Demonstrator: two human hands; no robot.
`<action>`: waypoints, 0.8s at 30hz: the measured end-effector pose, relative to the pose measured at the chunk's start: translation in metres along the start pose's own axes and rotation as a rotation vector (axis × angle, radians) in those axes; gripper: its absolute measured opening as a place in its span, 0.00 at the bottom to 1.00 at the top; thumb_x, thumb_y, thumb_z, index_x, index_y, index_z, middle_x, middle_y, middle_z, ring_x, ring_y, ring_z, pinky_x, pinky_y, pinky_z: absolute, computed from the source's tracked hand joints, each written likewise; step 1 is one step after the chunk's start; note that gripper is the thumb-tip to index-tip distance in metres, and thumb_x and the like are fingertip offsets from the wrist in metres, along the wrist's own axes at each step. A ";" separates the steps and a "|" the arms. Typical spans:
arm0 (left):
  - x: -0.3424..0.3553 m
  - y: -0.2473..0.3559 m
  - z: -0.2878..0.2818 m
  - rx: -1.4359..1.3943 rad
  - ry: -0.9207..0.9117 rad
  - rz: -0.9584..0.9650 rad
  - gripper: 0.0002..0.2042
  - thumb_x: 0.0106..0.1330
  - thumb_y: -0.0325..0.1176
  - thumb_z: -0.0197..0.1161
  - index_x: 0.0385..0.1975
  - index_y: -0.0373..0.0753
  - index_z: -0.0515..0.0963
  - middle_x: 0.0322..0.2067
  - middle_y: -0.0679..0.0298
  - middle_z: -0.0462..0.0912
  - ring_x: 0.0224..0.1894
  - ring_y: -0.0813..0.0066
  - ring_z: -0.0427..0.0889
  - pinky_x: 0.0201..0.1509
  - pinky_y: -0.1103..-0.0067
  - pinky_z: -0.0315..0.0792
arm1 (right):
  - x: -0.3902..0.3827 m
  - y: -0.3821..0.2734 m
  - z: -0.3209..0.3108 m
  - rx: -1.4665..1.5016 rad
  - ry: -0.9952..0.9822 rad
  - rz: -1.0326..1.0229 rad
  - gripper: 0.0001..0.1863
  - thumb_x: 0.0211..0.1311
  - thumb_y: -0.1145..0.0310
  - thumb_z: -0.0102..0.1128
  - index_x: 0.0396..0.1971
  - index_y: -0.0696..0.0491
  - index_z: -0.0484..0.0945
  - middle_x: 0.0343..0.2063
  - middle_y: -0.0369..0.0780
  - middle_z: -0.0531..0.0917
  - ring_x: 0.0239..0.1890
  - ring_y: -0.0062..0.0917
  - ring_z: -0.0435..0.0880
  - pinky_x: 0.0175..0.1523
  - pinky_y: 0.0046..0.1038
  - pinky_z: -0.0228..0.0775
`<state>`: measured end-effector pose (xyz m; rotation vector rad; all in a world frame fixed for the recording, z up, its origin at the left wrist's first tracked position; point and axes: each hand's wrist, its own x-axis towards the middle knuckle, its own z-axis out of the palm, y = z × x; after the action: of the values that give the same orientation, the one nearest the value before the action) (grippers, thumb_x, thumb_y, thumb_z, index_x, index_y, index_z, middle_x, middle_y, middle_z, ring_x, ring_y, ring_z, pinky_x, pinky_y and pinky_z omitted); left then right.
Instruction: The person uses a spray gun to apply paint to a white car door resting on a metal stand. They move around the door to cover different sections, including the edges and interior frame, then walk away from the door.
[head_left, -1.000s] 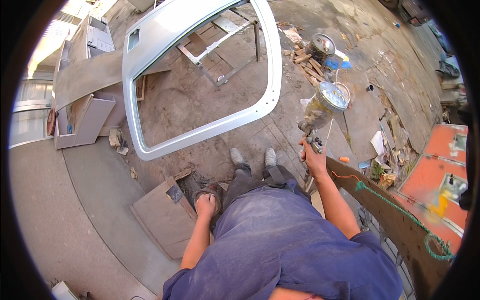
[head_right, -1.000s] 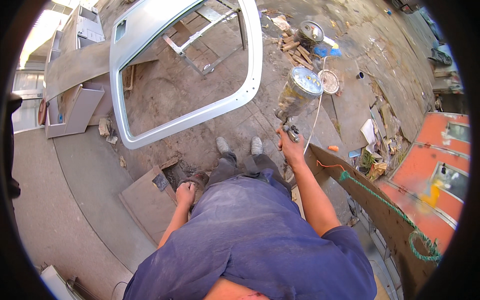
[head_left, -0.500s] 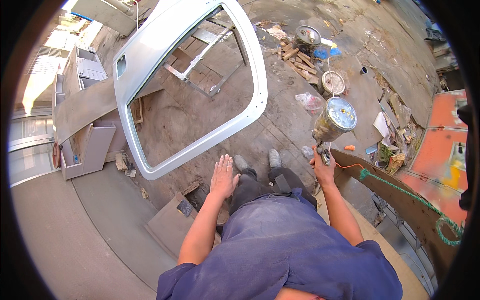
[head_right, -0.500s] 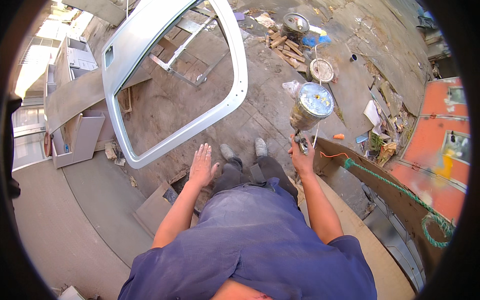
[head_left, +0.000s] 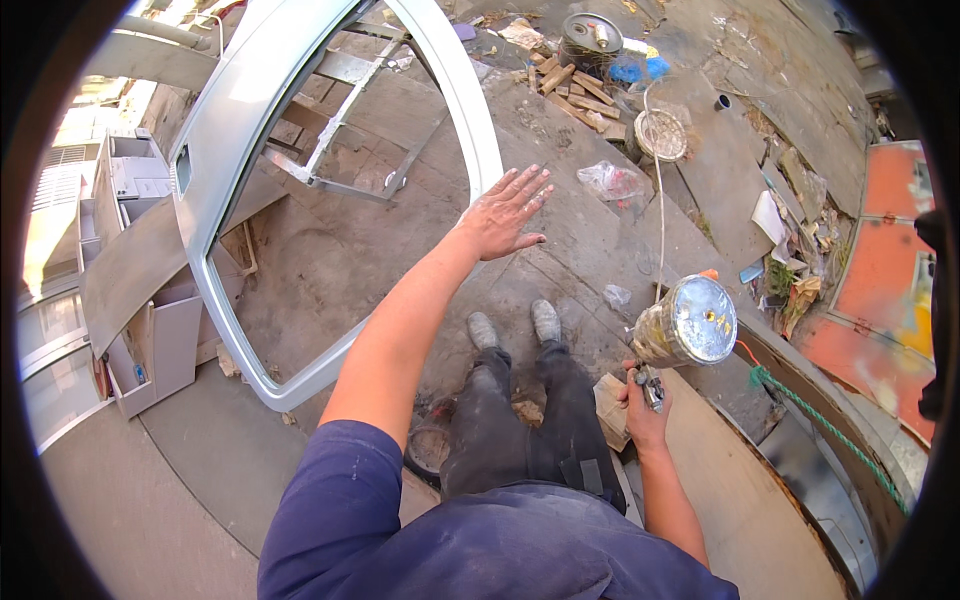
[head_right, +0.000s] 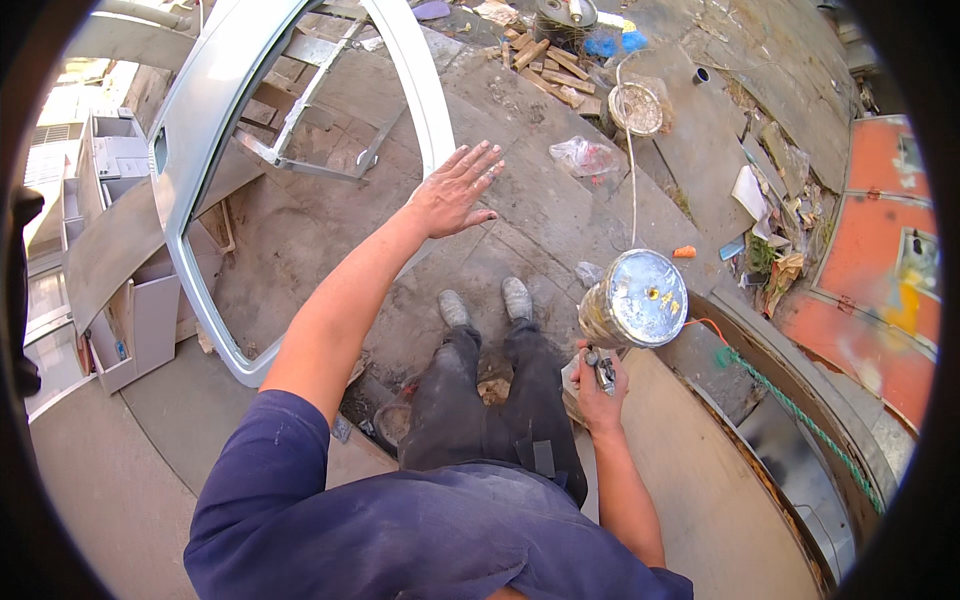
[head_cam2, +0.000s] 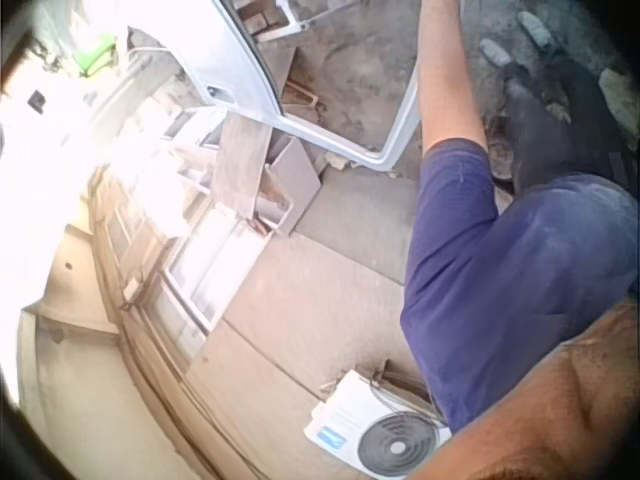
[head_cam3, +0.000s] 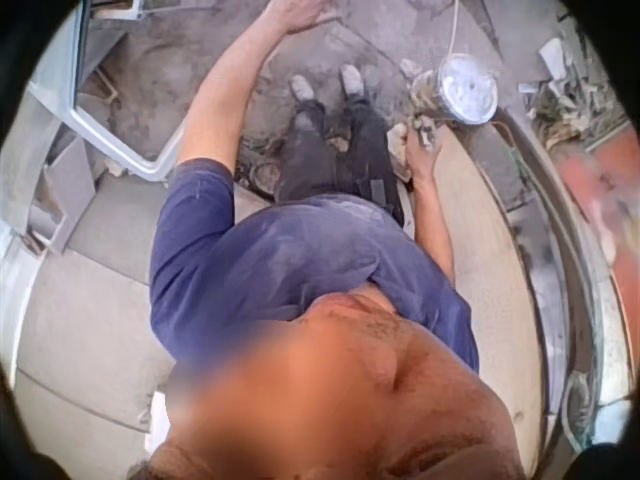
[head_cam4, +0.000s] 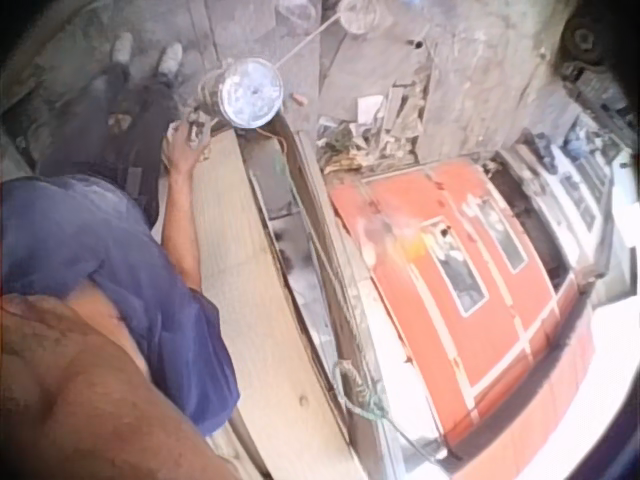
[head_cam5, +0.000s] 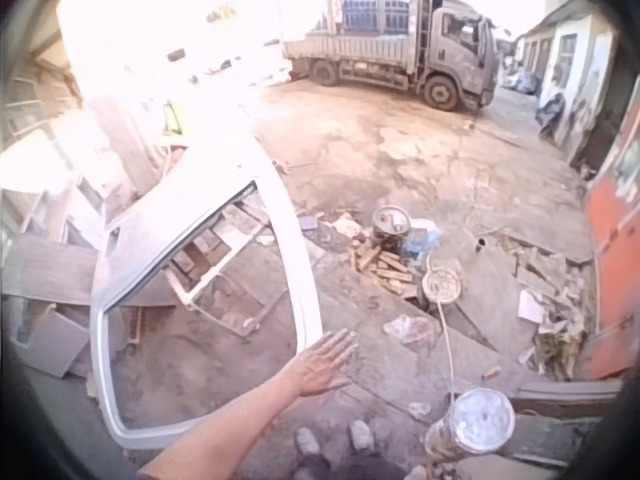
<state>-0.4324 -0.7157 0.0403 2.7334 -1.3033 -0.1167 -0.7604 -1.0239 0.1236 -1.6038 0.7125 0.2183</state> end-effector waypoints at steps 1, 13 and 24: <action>0.014 0.002 0.014 -0.010 0.023 0.047 0.45 0.80 0.67 0.52 0.85 0.38 0.58 0.87 0.57 0.51 0.90 0.58 0.43 0.93 0.58 0.40 | -0.002 0.005 0.000 -0.001 0.010 -0.002 0.12 0.80 0.67 0.65 0.53 0.58 0.86 0.24 0.31 0.83 0.26 0.13 0.80 0.32 0.20 0.72; -0.144 0.239 -0.003 -0.750 -0.070 -0.086 0.22 0.79 0.45 0.65 0.60 0.31 0.83 0.65 0.48 0.83 0.70 0.48 0.78 0.75 0.60 0.73 | -0.010 -0.041 0.006 0.082 -0.025 -0.038 0.12 0.82 0.66 0.63 0.54 0.57 0.84 0.31 0.34 0.85 0.28 0.15 0.82 0.34 0.22 0.73; -0.282 0.188 -0.105 -0.498 0.059 -0.870 0.16 0.78 0.39 0.65 0.53 0.34 0.87 0.48 0.47 0.91 0.53 0.45 0.89 0.60 0.58 0.81 | 0.031 -0.065 -0.020 0.315 0.139 -0.183 0.09 0.79 0.65 0.67 0.47 0.52 0.78 0.31 0.30 0.82 0.26 0.15 0.80 0.28 0.24 0.71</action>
<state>-0.7421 -0.6066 0.1750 2.5905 0.0272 -0.3631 -0.7048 -1.0522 0.1648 -1.3799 0.6655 -0.1353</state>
